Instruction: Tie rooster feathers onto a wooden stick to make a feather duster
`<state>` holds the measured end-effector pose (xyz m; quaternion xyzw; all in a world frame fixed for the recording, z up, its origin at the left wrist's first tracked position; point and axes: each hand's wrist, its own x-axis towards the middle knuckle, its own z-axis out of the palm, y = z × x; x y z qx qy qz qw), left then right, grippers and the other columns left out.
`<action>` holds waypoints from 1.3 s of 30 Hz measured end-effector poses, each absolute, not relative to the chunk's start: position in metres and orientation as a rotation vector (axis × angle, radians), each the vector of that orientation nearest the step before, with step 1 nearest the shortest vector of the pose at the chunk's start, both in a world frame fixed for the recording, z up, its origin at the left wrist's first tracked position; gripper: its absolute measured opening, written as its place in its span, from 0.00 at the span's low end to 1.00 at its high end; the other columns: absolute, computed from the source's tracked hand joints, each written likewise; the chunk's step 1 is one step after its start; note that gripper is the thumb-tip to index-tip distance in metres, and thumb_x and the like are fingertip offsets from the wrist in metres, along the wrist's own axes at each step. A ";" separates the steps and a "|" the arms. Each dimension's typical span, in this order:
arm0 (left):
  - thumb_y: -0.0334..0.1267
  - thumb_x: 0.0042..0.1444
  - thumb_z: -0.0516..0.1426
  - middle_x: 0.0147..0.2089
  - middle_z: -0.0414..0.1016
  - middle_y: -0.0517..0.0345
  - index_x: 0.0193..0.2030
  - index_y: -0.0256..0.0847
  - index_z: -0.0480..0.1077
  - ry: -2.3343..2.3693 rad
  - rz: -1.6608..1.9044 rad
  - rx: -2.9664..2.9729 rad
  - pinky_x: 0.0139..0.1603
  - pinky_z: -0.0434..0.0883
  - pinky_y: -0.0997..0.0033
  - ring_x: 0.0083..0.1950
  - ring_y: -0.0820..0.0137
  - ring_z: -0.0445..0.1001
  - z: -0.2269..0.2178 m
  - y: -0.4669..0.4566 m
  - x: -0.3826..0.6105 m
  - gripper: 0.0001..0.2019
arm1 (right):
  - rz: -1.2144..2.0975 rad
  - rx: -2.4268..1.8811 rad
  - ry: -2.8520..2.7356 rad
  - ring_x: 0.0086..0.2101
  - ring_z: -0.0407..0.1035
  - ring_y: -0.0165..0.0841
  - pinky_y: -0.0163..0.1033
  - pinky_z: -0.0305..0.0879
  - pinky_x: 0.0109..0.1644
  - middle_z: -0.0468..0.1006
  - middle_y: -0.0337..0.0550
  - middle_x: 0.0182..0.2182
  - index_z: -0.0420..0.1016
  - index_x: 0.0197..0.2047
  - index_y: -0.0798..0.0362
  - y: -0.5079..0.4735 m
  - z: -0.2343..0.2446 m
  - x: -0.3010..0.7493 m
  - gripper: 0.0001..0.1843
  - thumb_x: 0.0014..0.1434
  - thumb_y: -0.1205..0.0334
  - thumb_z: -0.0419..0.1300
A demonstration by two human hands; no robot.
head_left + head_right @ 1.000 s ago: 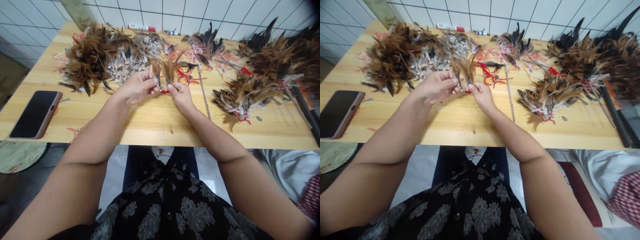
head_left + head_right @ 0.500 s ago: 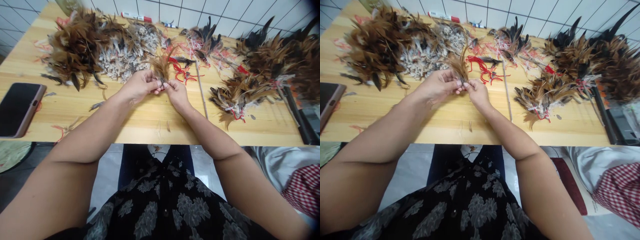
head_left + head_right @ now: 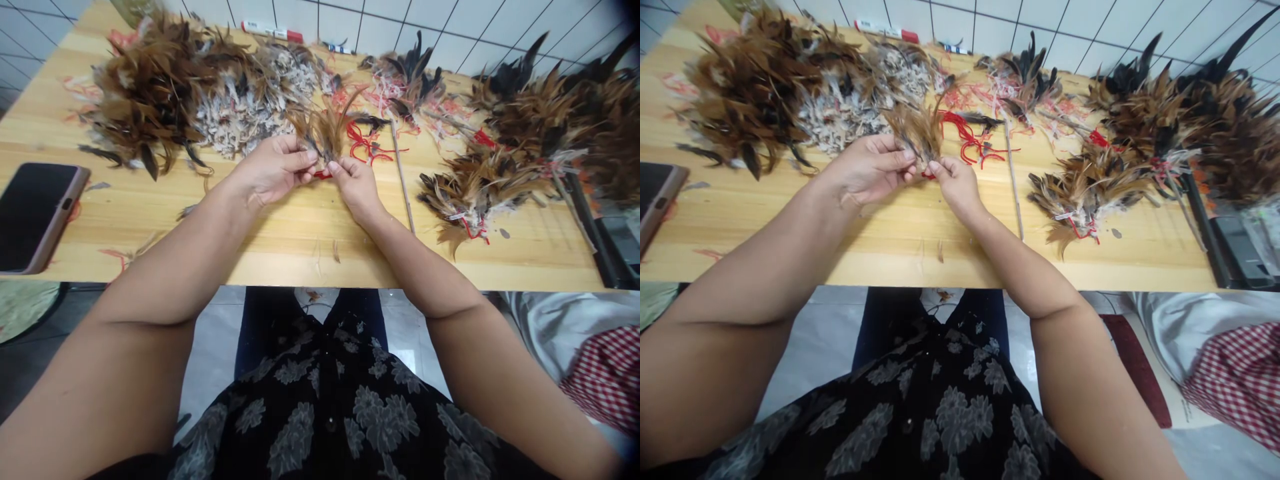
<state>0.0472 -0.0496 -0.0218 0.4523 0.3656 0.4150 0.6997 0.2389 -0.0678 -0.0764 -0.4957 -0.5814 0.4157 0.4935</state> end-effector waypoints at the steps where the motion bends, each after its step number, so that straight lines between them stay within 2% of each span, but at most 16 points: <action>1: 0.22 0.71 0.73 0.34 0.80 0.56 0.35 0.35 0.78 0.810 0.934 0.998 0.35 0.74 0.79 0.33 0.74 0.81 -0.022 -0.050 0.048 0.14 | 1.016 -1.209 -1.407 0.47 0.81 0.37 0.46 0.80 0.65 0.87 0.43 0.38 0.80 0.35 0.49 -0.068 -0.075 0.238 0.31 0.70 0.28 0.72; 5: 0.19 0.70 0.71 0.32 0.79 0.58 0.34 0.36 0.77 0.802 0.971 0.991 0.33 0.72 0.78 0.32 0.74 0.80 -0.025 -0.050 0.052 0.15 | 1.058 -1.189 -1.399 0.47 0.82 0.37 0.47 0.81 0.64 0.86 0.43 0.37 0.80 0.35 0.49 -0.070 -0.074 0.237 0.32 0.68 0.27 0.74; 10: 0.27 0.67 0.78 0.33 0.79 0.59 0.35 0.40 0.75 0.849 1.006 1.069 0.36 0.74 0.74 0.34 0.71 0.81 -0.027 -0.052 0.055 0.17 | 1.075 -1.170 -1.403 0.48 0.81 0.37 0.47 0.82 0.64 0.86 0.42 0.37 0.80 0.36 0.49 -0.069 -0.074 0.237 0.31 0.68 0.28 0.74; 14: 0.23 0.70 0.73 0.33 0.79 0.62 0.35 0.41 0.72 0.820 1.050 1.118 0.37 0.72 0.74 0.33 0.74 0.78 -0.026 -0.054 0.056 0.17 | 1.068 -1.187 -1.399 0.48 0.81 0.37 0.46 0.81 0.64 0.86 0.42 0.38 0.81 0.37 0.50 -0.070 -0.074 0.237 0.31 0.68 0.28 0.75; 17: 0.19 0.71 0.67 0.33 0.79 0.62 0.36 0.39 0.75 0.804 1.044 1.140 0.37 0.70 0.75 0.32 0.76 0.76 -0.026 -0.055 0.057 0.15 | 1.074 -1.151 -1.399 0.48 0.82 0.36 0.46 0.81 0.64 0.87 0.42 0.39 0.80 0.36 0.49 -0.069 -0.074 0.237 0.32 0.68 0.27 0.74; 21: 0.22 0.69 0.72 0.34 0.81 0.59 0.36 0.40 0.77 0.819 1.005 1.178 0.39 0.73 0.73 0.35 0.73 0.78 -0.028 -0.057 0.059 0.13 | 1.088 -1.110 -1.407 0.47 0.83 0.36 0.46 0.82 0.63 0.88 0.44 0.41 0.79 0.36 0.49 -0.067 -0.077 0.237 0.33 0.68 0.26 0.74; 29: 0.24 0.66 0.76 0.34 0.80 0.60 0.37 0.40 0.75 0.885 0.992 1.132 0.40 0.75 0.71 0.37 0.68 0.83 -0.026 -0.056 0.056 0.15 | 1.102 -1.134 -1.400 0.48 0.82 0.36 0.46 0.81 0.64 0.88 0.43 0.41 0.81 0.39 0.50 -0.065 -0.078 0.237 0.27 0.71 0.33 0.74; 34: 0.20 0.66 0.72 0.33 0.80 0.61 0.36 0.39 0.75 0.899 0.972 1.196 0.38 0.71 0.71 0.34 0.73 0.78 -0.024 -0.056 0.056 0.14 | 1.091 -1.161 -1.417 0.46 0.81 0.36 0.44 0.81 0.62 0.87 0.43 0.39 0.80 0.35 0.49 -0.065 -0.077 0.235 0.27 0.69 0.35 0.77; 39: 0.22 0.63 0.71 0.33 0.82 0.58 0.33 0.40 0.76 0.886 0.997 1.260 0.40 0.72 0.68 0.36 0.70 0.78 -0.031 -0.054 0.055 0.13 | 1.103 -1.192 -1.389 0.46 0.79 0.36 0.41 0.80 0.58 0.84 0.41 0.36 0.77 0.33 0.49 -0.066 -0.076 0.234 0.28 0.67 0.36 0.79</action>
